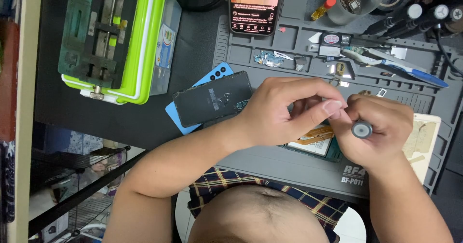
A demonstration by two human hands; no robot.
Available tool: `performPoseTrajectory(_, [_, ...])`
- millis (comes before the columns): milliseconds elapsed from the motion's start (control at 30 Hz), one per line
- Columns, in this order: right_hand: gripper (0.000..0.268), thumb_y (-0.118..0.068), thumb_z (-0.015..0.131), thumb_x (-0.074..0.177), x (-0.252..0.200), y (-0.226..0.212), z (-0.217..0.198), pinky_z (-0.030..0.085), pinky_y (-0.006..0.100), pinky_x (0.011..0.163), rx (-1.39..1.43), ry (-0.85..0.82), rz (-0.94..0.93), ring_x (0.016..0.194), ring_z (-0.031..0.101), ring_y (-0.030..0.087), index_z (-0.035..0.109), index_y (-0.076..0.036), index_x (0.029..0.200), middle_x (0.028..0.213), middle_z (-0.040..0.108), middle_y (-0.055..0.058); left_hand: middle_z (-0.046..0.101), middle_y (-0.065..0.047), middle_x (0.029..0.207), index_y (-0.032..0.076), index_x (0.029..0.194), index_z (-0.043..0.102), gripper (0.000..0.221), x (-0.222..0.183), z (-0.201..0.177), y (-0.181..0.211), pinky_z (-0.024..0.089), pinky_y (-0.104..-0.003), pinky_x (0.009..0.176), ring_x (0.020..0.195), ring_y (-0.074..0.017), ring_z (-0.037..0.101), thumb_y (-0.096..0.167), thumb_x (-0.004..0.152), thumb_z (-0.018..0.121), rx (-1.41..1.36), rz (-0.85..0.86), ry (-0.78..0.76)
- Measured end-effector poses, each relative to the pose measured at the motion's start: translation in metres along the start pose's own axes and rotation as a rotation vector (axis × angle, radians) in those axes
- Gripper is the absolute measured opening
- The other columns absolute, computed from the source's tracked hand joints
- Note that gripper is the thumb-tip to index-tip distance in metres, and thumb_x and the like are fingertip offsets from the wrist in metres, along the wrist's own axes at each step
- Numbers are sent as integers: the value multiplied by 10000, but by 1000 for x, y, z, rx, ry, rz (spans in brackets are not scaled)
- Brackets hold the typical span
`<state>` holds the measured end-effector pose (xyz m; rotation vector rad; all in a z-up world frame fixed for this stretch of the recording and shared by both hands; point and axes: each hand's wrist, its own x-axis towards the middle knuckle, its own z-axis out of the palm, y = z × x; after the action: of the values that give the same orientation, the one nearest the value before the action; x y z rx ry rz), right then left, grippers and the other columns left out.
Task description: Using a precision screwdriver to remove and install small screws and components during a mobile phone repair.
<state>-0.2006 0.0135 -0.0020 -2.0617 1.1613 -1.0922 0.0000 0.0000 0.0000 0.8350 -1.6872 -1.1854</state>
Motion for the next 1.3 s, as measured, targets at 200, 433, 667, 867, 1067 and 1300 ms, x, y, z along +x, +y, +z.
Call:
performPoseTrajectory(200, [549, -52, 635, 1043, 1, -1, -1, 163, 344, 536, -15, -17, 1, 556, 182, 220, 285, -64, 620, 593, 223, 70, 791, 98, 980, 184, 1146, 702, 162, 0, 1, -1, 535, -244, 708, 702, -97, 582, 274, 1150, 567, -2, 2, -10])
performPoseTrajectory(433, [541, -91, 623, 1048, 1, -1, 0, 159, 342, 536, -10, -22, -8, 573, 173, 222, 290, -70, 622, 595, 219, 64, 788, 98, 975, 178, 1138, 712, 173, 0, 1, -1, 526, -238, 693, 703, -93, 586, 273, 1151, 568, -12, 8, -8])
performPoseTrajectory(667, [538, -56, 618, 1042, 1, -1, 1, 154, 344, 527, -11, -16, -27, 565, 172, 220, 285, -70, 620, 592, 213, 64, 795, 101, 969, 175, 1143, 710, 173, 0, 1, 0, 535, -237, 691, 704, -94, 584, 275, 1151, 569, -11, 6, -14])
performPoseTrajectory(867, [516, -2, 627, 1014, 0, 1, 1, 157, 357, 534, -23, -20, -27, 598, 159, 234, 279, -67, 639, 616, 204, 66, 802, 105, 973, 173, 1160, 711, 168, 0, 0, 0, 525, -228, 677, 697, -82, 579, 270, 1153, 574, -36, -2, -29])
performPoseTrajectory(1067, [424, 25, 577, 981, -2, 4, -4, 190, 368, 528, -83, -83, -52, 575, 189, 237, 326, -66, 652, 617, 240, 73, 697, 56, 843, 225, 1115, 726, 126, 0, -1, 3, 483, -225, 705, 694, -84, 578, 330, 1092, 661, -28, -57, -31])
performPoseTrajectory(1300, [394, -196, 572, 1089, -6, 10, -4, 267, 342, 522, -100, -114, -34, 564, 277, 210, 535, -62, 721, 606, 352, 56, 618, 63, 793, 240, 1107, 722, 116, 0, 1, 0, 483, -225, 675, 695, -82, 524, 344, 1057, 717, -33, -52, -18])
